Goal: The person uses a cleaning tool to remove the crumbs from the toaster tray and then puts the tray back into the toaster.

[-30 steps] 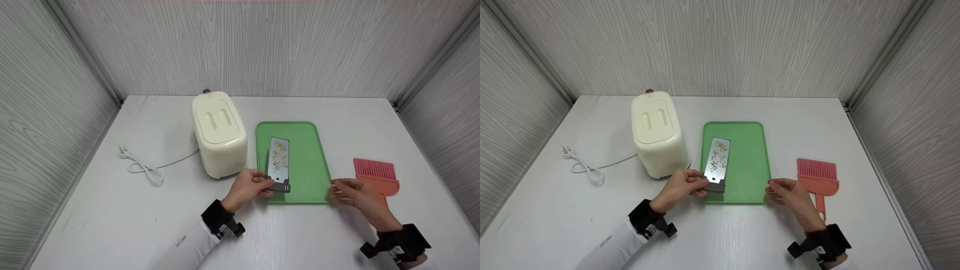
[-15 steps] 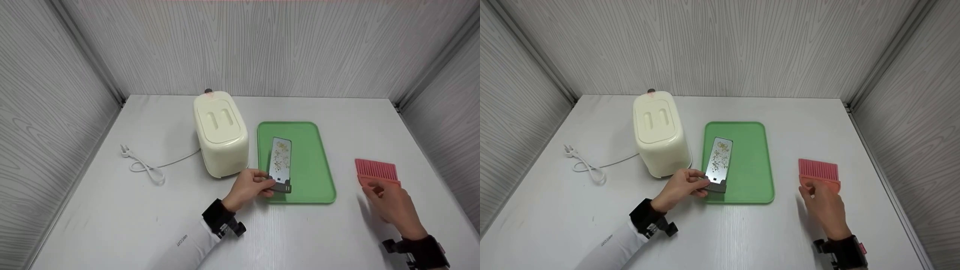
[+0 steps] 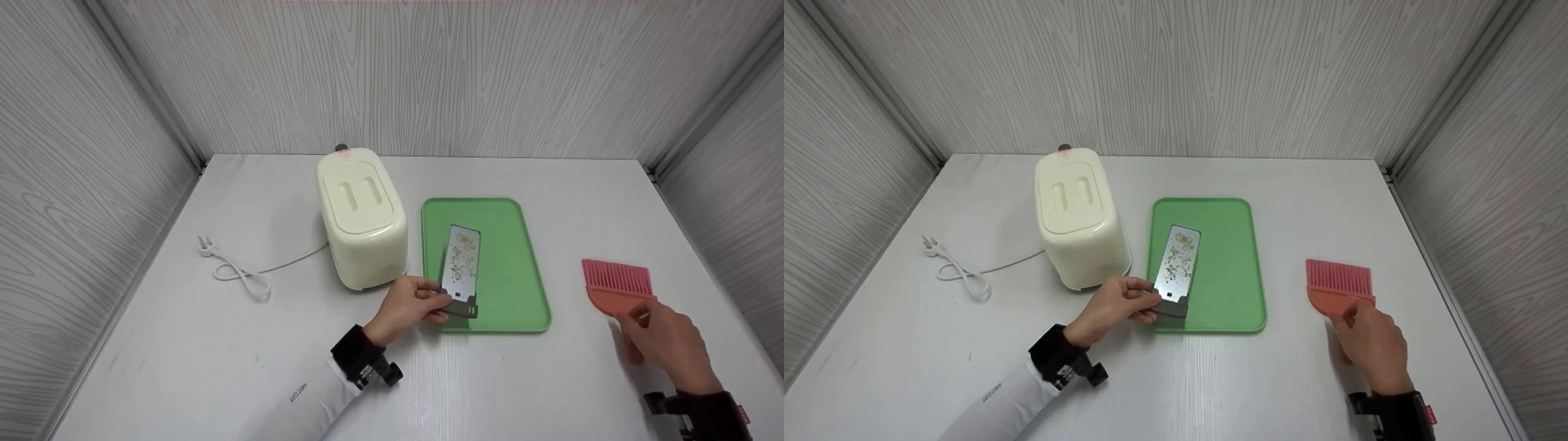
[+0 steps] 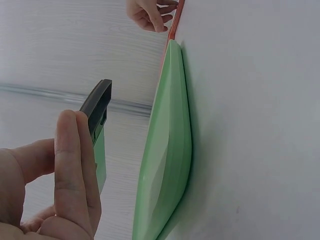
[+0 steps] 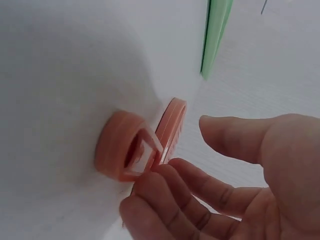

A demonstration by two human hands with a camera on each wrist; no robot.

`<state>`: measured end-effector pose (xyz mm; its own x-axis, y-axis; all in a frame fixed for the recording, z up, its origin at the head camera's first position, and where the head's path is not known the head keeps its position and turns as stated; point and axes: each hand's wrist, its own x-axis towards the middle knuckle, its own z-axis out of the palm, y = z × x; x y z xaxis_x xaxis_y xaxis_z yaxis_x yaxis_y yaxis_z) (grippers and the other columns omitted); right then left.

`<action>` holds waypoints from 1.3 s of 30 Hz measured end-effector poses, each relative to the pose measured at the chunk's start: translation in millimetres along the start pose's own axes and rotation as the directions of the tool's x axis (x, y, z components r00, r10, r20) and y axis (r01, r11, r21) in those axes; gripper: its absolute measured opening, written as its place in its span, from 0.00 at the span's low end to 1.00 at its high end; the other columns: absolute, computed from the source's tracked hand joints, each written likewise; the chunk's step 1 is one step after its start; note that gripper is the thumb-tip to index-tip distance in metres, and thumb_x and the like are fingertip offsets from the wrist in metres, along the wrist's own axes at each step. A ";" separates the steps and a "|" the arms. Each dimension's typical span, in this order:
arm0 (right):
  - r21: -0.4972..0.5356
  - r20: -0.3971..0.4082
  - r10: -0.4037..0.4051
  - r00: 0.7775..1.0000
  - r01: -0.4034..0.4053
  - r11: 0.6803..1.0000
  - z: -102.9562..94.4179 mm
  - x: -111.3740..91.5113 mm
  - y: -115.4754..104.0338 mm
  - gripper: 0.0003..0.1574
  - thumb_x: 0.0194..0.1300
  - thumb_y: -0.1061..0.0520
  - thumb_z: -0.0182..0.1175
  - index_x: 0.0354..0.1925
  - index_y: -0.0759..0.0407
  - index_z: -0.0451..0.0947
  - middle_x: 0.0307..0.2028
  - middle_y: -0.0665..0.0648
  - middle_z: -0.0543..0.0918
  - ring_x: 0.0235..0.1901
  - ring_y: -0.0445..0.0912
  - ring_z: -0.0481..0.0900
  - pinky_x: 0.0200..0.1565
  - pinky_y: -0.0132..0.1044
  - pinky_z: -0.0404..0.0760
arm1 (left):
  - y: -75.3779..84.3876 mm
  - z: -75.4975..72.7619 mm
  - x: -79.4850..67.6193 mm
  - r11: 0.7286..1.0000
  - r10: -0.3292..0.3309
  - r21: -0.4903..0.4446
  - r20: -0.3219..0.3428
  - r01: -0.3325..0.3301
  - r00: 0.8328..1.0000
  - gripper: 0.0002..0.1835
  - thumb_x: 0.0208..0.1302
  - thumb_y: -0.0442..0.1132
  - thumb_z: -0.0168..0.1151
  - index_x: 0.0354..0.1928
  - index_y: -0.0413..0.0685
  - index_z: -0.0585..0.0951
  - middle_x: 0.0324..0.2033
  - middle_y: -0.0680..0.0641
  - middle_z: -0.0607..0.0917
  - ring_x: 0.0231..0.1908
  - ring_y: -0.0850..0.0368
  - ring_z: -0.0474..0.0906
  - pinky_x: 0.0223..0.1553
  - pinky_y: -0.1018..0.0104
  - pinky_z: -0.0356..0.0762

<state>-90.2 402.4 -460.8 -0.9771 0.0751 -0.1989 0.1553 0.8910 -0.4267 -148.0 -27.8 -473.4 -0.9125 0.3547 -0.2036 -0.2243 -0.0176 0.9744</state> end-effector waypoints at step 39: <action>0.096 0.062 0.158 0.986 -0.163 0.982 -22.0 15.1 15.1 0.40 0.74 0.33 0.53 0.45 0.72 0.80 0.26 0.55 0.80 0.27 0.48 0.76 0.23 0.37 0.71 | 1.5 -2.8 -0.9 1.000 0.005 0.002 0.008 -0.005 1.000 0.18 0.67 0.28 0.68 0.54 0.24 0.79 0.36 0.39 0.90 0.23 0.59 0.86 0.33 0.66 0.91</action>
<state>-105.8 426.8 -450.9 -0.9295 0.1870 -0.3179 0.3261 0.8195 -0.4714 -148.5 -30.8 -472.1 -0.9108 0.3622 -0.1980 -0.2190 -0.0174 0.9756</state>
